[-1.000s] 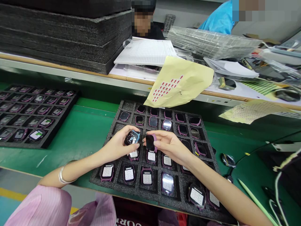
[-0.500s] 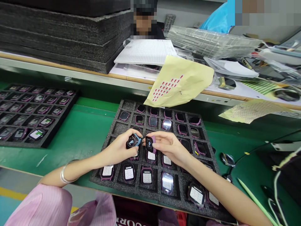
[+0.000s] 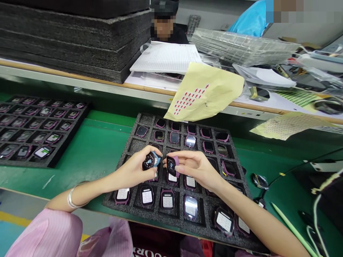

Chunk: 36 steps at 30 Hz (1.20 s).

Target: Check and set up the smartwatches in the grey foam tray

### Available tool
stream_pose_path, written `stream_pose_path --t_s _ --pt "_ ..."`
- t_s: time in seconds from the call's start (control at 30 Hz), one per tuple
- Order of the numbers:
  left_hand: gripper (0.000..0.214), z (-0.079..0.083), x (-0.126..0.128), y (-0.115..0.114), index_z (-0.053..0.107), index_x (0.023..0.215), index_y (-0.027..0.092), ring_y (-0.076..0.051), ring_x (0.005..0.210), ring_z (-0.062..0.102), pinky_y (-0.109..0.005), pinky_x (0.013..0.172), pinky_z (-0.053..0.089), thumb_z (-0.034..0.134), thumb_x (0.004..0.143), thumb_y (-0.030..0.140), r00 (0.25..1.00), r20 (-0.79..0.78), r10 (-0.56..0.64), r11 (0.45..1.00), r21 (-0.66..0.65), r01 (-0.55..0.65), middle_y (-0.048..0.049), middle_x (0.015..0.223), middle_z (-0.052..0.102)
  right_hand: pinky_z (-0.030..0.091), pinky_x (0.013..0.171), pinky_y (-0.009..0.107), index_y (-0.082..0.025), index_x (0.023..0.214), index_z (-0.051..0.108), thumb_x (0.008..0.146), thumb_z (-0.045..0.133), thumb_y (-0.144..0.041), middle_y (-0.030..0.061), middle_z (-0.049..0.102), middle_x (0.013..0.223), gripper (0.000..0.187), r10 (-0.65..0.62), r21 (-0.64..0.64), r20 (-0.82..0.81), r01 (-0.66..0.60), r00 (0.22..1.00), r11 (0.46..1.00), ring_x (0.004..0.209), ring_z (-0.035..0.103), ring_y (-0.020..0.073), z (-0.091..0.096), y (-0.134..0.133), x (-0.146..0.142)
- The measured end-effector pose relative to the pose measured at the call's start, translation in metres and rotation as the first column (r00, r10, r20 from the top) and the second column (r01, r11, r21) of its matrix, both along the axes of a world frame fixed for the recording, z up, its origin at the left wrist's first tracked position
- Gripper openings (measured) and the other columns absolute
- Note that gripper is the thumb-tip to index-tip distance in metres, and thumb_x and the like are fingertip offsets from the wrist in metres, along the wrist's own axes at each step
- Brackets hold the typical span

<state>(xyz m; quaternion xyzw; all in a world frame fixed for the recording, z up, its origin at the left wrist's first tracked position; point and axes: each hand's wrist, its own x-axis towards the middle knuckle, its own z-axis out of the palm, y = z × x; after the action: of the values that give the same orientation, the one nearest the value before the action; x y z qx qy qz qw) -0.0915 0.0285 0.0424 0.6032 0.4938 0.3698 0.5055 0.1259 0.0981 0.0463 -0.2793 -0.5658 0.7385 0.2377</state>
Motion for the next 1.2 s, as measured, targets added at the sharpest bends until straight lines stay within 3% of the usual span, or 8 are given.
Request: stream_pose_path --t_s 0.2,0.33,0.6,1.2 --pt "0.034 0.000 0.000 -0.001 0.049 0.111 0.020 -0.012 0.073 0.052 -0.022 0.064 0.042 0.055 0.078 0.012 1.000 -0.026 0.015 0.999 0.030 -0.014 -0.0010 0.097 0.056 0.055 0.072 0.027 -0.018 0.107 0.071 0.075 0.077 -0.020 0.0085 0.072 0.098 0.033 0.000 -0.010 -0.005 0.000 1.000 1.000 0.088 0.068 0.0194 0.001 0.001 0.001" --pt "0.037 -0.001 0.001 -0.001 0.045 0.118 0.021 -0.010 0.066 0.051 -0.022 0.060 0.043 0.055 0.082 0.016 1.000 0.013 0.004 1.000 0.009 -0.004 -0.0010 0.097 0.056 0.055 0.077 0.031 -0.018 0.107 0.071 0.074 0.078 -0.022 0.0086 0.072 0.099 0.034 0.012 -0.024 0.006 -0.012 1.000 1.000 0.090 0.068 0.0210 -0.001 0.003 0.001" --pt "0.034 -0.001 0.002 0.002 0.049 0.111 0.020 -0.020 0.095 0.057 -0.029 0.081 0.044 0.055 0.078 0.014 1.000 -0.020 -0.016 1.000 0.003 0.017 -0.0031 0.101 0.060 0.054 0.078 0.031 -0.017 0.106 0.071 0.074 0.077 -0.023 0.0088 0.072 0.099 0.033 -0.014 -0.025 0.031 0.015 0.999 1.000 0.090 0.068 0.0212 0.001 0.002 0.001" --pt "0.035 0.006 -0.002 -0.004 0.049 0.112 0.021 -0.013 0.075 0.050 -0.023 0.068 0.041 0.055 0.079 0.011 1.000 0.001 0.013 0.998 0.057 -0.013 0.0013 0.089 0.053 0.054 0.077 0.032 -0.017 0.106 0.071 0.072 0.078 -0.023 0.0090 0.072 0.097 0.035 0.014 -0.027 0.029 -0.013 0.999 1.000 0.091 0.067 0.0223 0.009 0.001 0.003"
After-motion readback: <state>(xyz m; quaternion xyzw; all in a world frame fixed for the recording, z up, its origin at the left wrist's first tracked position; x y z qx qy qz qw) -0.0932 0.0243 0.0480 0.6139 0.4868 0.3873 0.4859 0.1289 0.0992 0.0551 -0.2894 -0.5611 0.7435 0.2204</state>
